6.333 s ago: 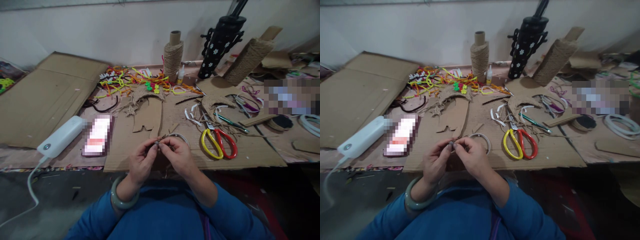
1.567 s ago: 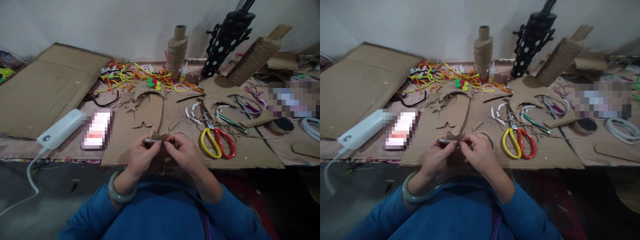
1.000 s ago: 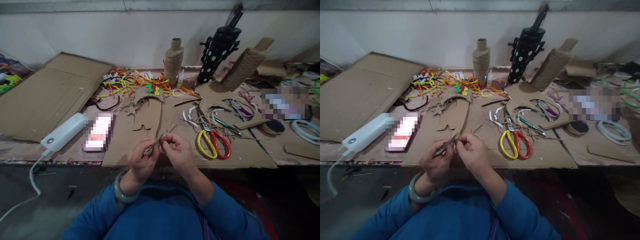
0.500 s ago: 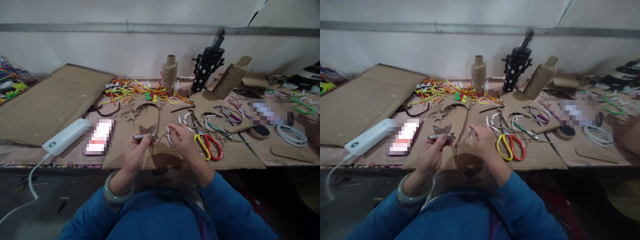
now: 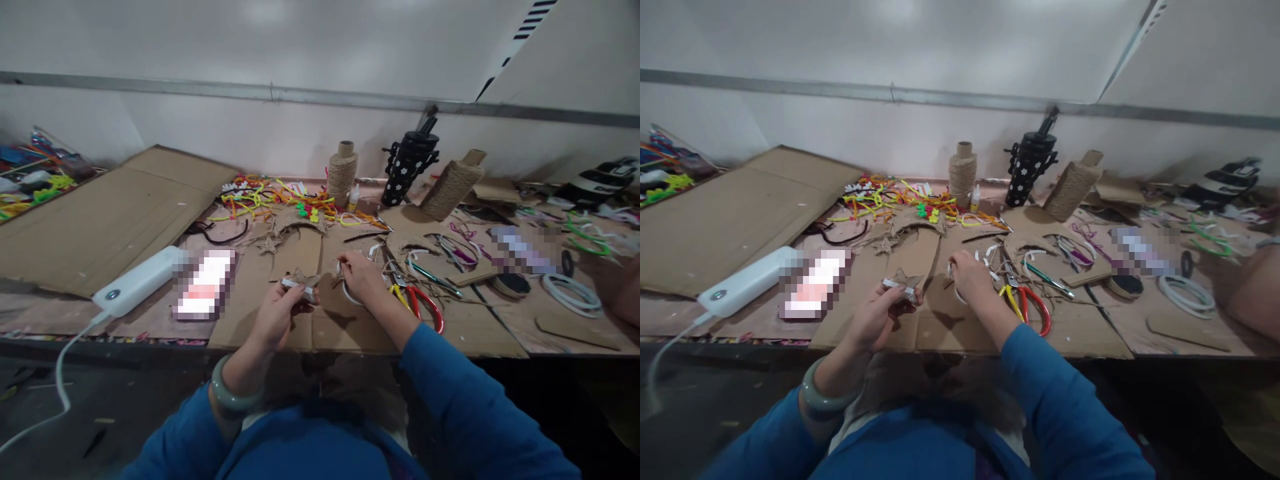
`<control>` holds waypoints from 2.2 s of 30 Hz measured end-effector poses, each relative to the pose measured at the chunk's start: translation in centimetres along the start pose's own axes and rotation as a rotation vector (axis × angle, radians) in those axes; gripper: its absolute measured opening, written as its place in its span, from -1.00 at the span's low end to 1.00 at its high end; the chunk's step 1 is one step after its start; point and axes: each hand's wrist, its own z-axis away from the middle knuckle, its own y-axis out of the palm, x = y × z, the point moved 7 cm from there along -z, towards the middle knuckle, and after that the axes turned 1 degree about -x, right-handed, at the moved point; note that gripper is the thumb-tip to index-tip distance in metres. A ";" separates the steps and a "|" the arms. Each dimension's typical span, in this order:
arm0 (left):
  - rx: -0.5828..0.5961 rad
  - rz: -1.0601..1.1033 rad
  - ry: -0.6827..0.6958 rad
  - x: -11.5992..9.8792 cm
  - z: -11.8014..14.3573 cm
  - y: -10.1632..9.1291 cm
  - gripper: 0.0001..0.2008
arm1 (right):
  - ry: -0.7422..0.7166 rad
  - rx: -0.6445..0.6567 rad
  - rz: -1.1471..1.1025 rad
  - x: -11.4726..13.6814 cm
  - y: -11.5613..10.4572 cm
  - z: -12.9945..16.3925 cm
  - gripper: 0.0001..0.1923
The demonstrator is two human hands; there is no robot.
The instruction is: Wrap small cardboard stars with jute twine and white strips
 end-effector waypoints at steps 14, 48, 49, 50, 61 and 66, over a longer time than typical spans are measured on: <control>0.028 -0.073 0.022 1.7 -0.1 -0.8 -0.73 | -0.029 -0.154 -0.236 0.9 -2.6 1.6 -0.76; 0.026 -0.099 0.180 0.9 -0.4 -2.1 -0.83 | -0.258 0.179 -0.642 7.1 -0.6 2.2 -0.88; 0.031 -0.117 0.182 1.0 -0.4 -2.2 -0.83 | -0.269 0.176 -0.634 7.2 -0.6 2.2 -0.88; 0.031 -0.133 0.186 1.1 -0.4 -2.2 -0.83 | -0.274 0.173 -0.631 7.2 -0.6 2.3 -0.88; 0.091 -0.077 0.158 1.2 -0.1 -1.5 -0.80 | -0.150 0.131 -0.745 6.6 -0.5 2.2 -0.90; 0.056 -0.056 0.140 1.3 -0.2 -1.8 -0.83 | -0.189 0.112 -0.718 7.0 -0.5 2.2 -0.92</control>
